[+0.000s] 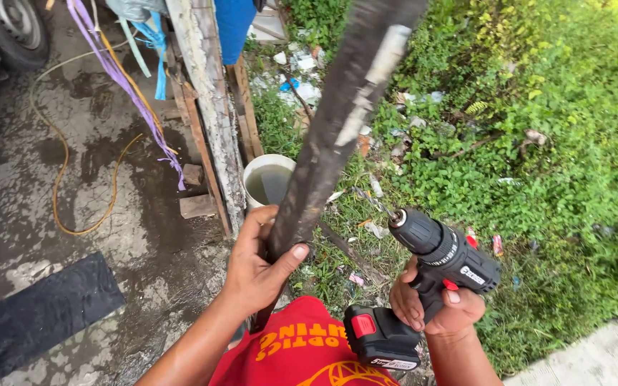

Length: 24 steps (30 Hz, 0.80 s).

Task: Using a cordless power drill to drill holes into a long metal bar in an outdoor area.

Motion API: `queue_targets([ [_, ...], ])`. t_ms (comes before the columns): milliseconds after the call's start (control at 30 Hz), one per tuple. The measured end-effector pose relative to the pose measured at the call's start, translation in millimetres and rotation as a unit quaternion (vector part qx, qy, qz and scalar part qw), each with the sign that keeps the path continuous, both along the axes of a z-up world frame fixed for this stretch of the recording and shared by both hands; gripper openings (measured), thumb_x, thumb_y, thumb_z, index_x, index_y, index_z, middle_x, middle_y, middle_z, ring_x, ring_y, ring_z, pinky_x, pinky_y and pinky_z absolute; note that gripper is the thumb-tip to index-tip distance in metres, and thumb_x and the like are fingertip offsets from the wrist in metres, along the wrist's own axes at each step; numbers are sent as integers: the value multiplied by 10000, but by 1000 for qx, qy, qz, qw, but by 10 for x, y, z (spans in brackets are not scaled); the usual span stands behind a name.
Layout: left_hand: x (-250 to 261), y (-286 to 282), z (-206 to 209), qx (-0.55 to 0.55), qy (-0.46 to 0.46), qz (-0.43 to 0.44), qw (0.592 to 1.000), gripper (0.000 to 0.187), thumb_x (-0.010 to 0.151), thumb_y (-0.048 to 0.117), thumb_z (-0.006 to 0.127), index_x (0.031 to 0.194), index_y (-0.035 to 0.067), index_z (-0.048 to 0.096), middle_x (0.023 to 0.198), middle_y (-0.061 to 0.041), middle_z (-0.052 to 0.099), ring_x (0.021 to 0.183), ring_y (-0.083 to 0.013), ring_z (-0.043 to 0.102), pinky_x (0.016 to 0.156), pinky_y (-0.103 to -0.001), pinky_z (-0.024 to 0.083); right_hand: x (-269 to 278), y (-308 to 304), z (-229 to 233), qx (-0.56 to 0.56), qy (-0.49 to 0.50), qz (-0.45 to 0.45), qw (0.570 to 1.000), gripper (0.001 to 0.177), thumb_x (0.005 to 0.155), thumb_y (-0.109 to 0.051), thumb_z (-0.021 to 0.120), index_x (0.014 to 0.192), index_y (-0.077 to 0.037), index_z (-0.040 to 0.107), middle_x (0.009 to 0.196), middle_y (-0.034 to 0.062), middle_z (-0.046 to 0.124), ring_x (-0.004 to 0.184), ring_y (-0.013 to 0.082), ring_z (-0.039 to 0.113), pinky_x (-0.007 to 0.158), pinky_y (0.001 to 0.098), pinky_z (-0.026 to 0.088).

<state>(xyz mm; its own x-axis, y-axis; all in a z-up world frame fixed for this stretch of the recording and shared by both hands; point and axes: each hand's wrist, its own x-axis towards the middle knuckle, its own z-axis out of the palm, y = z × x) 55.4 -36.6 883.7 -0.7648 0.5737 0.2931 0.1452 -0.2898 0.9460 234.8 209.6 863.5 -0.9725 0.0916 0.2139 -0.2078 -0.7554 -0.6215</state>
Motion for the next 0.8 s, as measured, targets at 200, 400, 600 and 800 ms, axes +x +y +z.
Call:
queue_targets([
  [200, -75, -90, -172, 22, -40, 46, 998, 508, 897, -6, 749, 1292, 25, 432, 1154, -104, 681, 1052, -142, 652, 929, -292, 527, -31, -134, -79, -90, 0, 28, 996, 515, 830, -331, 732, 1144, 57, 608, 632, 95, 618, 419, 169, 540, 413, 306, 446],
  [400, -70, -221, -157, 1, -69, 97, 993, 547, 824, -41, 799, 1228, 30, 437, 1086, -94, 686, 964, -125, 664, 854, -277, 550, -111, -260, -88, -237, 5, 89, 967, 412, 942, -319, 661, 1169, 21, 609, 684, 47, 635, 456, 97, 544, 453, 249, 477],
  [600, -52, -305, -47, -13, -80, 133, 988, 544, 809, -39, 796, 1266, 27, 507, 1105, -68, 677, 976, -99, 651, 867, -263, 544, -126, -289, -105, -275, 9, 119, 954, 403, 958, -315, 648, 1183, 18, 609, 697, 45, 635, 465, 88, 555, 462, 241, 486],
  [800, -69, -300, 13, -15, -37, 196, 980, 497, 838, -20, 787, 1259, 19, 526, 1120, -57, 676, 1013, -110, 653, 902, -280, 546, 68, -262, -68, -120, -33, 56, 991, 504, 917, -307, 698, 1242, 62, 587, 713, 82, 616, 541, 166, 585, 558, 323, 506],
])
